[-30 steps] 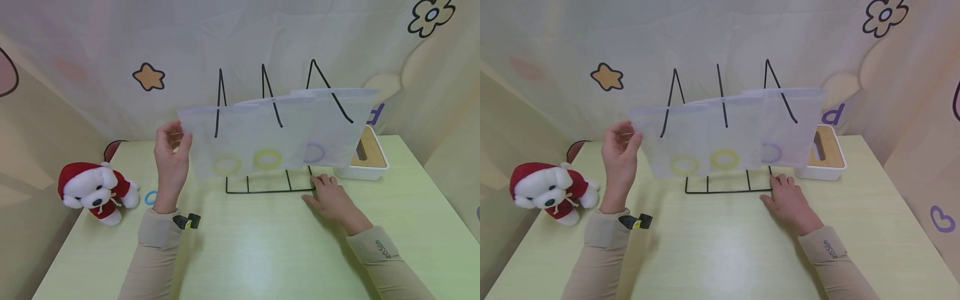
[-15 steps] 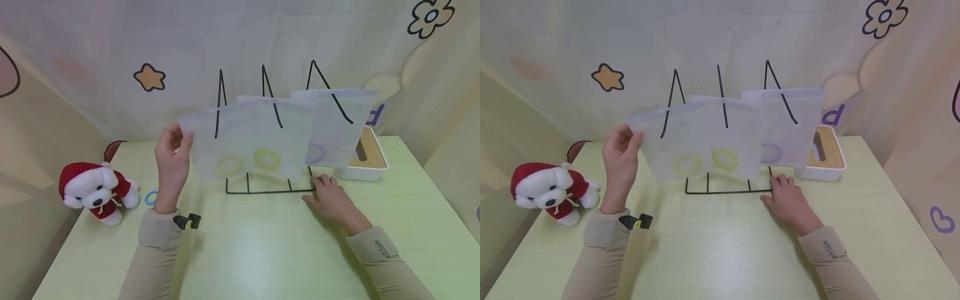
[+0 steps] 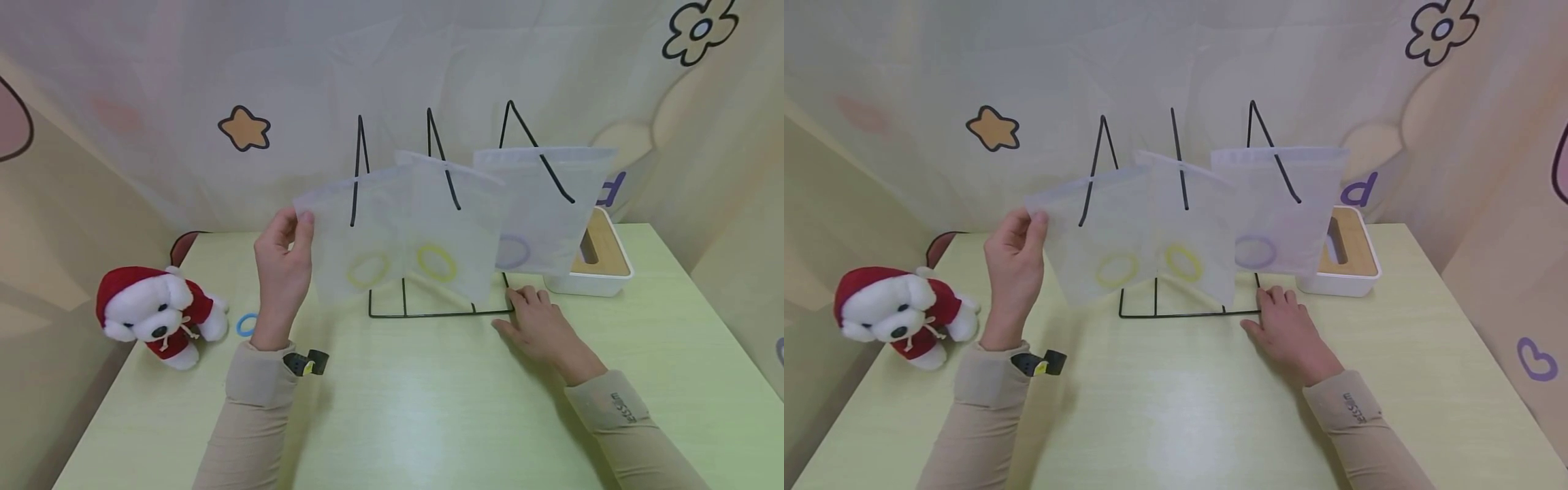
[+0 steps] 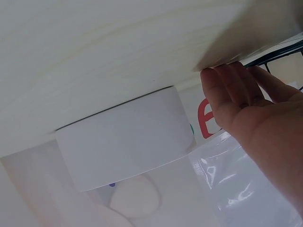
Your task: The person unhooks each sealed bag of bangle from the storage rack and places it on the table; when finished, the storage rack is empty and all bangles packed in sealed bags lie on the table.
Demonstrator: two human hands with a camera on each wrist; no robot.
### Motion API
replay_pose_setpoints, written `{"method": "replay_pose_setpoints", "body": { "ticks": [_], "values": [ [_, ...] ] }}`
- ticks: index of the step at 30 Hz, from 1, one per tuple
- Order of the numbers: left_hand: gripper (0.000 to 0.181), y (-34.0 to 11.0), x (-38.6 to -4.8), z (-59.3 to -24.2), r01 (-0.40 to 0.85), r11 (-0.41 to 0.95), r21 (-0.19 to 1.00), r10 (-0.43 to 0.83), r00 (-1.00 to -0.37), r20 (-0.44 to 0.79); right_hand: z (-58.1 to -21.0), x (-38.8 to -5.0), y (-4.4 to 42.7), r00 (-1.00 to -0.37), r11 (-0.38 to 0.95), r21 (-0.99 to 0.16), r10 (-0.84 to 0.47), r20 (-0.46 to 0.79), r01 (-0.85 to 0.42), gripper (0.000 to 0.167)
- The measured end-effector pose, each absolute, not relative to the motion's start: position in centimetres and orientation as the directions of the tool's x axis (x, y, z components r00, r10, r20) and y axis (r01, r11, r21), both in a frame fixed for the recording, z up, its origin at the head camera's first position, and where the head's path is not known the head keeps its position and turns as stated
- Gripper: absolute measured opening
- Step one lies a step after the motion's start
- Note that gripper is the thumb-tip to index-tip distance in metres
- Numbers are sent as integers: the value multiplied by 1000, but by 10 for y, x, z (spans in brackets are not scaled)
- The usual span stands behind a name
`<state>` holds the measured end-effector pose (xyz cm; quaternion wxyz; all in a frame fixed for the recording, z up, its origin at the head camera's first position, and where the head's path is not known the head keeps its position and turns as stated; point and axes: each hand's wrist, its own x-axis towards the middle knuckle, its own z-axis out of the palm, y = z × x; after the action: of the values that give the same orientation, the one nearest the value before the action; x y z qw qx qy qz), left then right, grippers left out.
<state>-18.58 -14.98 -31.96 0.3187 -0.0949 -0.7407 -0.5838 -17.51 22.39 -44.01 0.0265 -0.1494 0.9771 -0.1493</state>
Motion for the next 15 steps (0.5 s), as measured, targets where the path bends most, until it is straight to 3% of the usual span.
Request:
{"method": "replay_pose_setpoints", "body": {
  "ticks": [15],
  "values": [
    [24,-145,-183,-317,557,258,790,-245,-753,611,-441,-176,224,-956,910,-311,-292,-11,-274,68]
  ]
}}
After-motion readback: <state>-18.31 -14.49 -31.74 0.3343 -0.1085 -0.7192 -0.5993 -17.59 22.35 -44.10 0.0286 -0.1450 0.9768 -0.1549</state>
